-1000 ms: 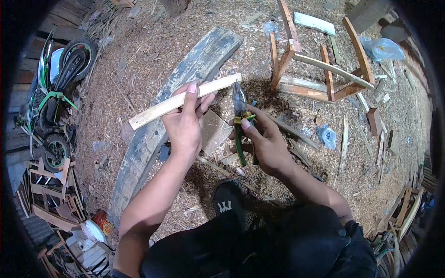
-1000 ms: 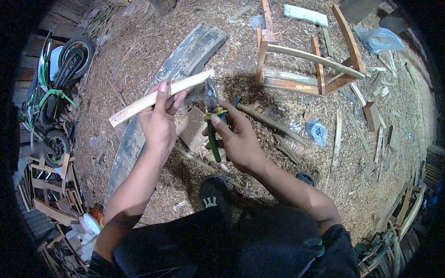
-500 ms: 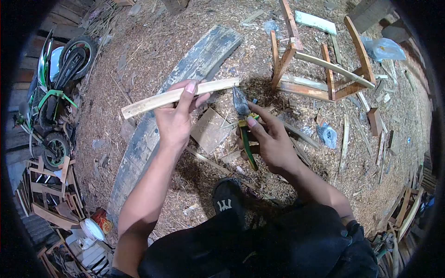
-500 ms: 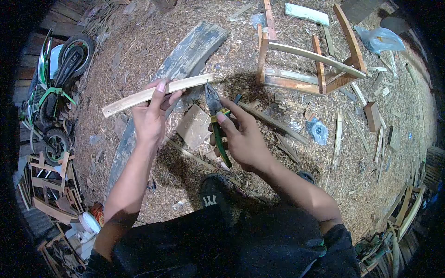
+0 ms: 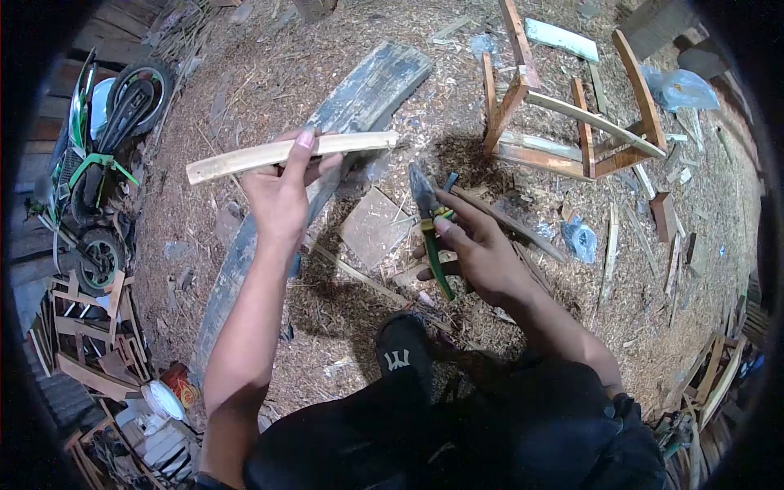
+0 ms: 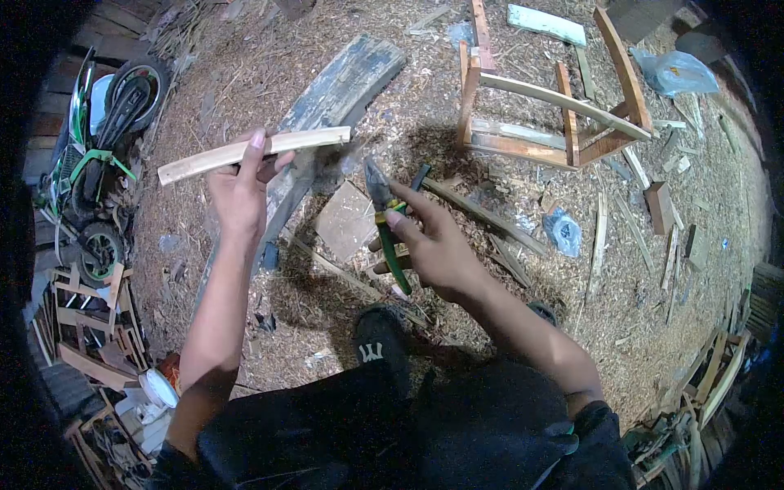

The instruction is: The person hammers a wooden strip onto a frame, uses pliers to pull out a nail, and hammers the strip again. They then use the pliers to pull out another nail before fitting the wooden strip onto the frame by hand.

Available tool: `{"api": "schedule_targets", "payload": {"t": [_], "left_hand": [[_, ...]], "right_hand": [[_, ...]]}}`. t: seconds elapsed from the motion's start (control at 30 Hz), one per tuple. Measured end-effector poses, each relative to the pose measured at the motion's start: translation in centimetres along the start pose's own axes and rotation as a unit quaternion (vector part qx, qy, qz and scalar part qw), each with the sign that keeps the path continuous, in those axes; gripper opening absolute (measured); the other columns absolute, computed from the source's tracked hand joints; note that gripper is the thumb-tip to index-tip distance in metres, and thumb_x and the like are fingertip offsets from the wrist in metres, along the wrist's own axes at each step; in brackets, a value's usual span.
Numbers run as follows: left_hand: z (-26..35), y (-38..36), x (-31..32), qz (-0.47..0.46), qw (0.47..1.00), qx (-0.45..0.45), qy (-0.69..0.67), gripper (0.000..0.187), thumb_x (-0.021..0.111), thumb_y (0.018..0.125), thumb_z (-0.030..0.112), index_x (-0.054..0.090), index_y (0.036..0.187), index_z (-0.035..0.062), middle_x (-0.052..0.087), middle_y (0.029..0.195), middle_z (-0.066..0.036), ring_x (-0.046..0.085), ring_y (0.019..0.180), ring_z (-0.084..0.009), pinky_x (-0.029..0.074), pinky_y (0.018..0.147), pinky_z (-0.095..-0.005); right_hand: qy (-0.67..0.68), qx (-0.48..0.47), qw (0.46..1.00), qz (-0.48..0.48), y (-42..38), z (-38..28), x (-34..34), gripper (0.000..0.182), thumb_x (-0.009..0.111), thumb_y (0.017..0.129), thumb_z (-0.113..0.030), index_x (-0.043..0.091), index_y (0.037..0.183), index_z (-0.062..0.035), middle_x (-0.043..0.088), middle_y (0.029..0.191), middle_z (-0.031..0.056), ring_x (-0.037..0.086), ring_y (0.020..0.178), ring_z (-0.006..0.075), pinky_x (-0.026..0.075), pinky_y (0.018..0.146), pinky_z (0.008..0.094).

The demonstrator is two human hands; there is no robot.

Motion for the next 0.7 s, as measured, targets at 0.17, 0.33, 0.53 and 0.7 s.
{"api": "schedule_targets", "payload": {"t": [0.17, 0.33, 0.53, 0.7], "left_hand": [[-0.5, -0.4, 0.8, 0.013, 0.998, -0.018, -0.050, 0.026, 0.066, 0.100, 0.013, 0.064, 0.115, -0.0071, 0.070, 0.105, -0.017, 0.073, 0.094, -0.0260, 0.067, 0.081, -0.0366], [-0.6, -0.7, 0.9, 0.031, 0.998, -0.039, -0.048, 0.025, 0.067, 0.099, 0.013, 0.065, 0.114, -0.0064, 0.070, 0.103, -0.015, 0.073, 0.093, -0.0240, 0.067, 0.080, -0.0365], [-0.1, -1.0, 1.3, 0.016, 0.999, -0.024, -0.041, 0.025, 0.062, 0.101, 0.011, 0.062, 0.114, -0.0111, 0.071, 0.105, -0.021, 0.074, 0.091, -0.0253, 0.067, 0.077, -0.0343], [0.0, -1.0, 1.0, 0.031, 0.999, -0.019, -0.039, 0.026, 0.063, 0.101, 0.011, 0.062, 0.113, -0.0120, 0.071, 0.105, -0.021, 0.074, 0.089, -0.0249, 0.067, 0.077, -0.0349]], "right_hand": [[0.012, -0.021, 0.997, -0.069, 0.3, 0.1, 1.2, 0.053, 0.049, 0.109, -0.020, 0.032, 0.157, -0.0067, 0.060, 0.122, 0.0168, 0.069, 0.103, 0.0276, 0.063, 0.086, 0.0470], [-0.052, -0.110, 0.993, 0.006, 0.0, -1.6, 0.5, 0.046, 0.052, 0.107, -0.015, 0.042, 0.152, -0.0050, 0.064, 0.122, 0.0159, 0.068, 0.102, 0.0225, 0.061, 0.088, 0.0356], [-0.269, -0.244, 0.930, 0.060, 0.3, -2.5, -0.9, 0.044, 0.059, 0.103, -0.012, 0.050, 0.145, -0.0032, 0.065, 0.115, 0.0209, 0.064, 0.113, 0.0308, 0.048, 0.097, 0.0370], [-0.337, -0.281, 0.896, 0.069, -0.9, -4.4, 0.2, 0.044, 0.059, 0.102, -0.010, 0.052, 0.144, -0.0032, 0.065, 0.114, 0.0241, 0.065, 0.111, 0.0343, 0.048, 0.097, 0.0394]]}}
Point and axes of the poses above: each hand's wrist, its own y-axis towards the middle knuckle, its own x-axis out of the palm, z = x × y, the point moved 10 cm from there along y, towards the middle knuckle
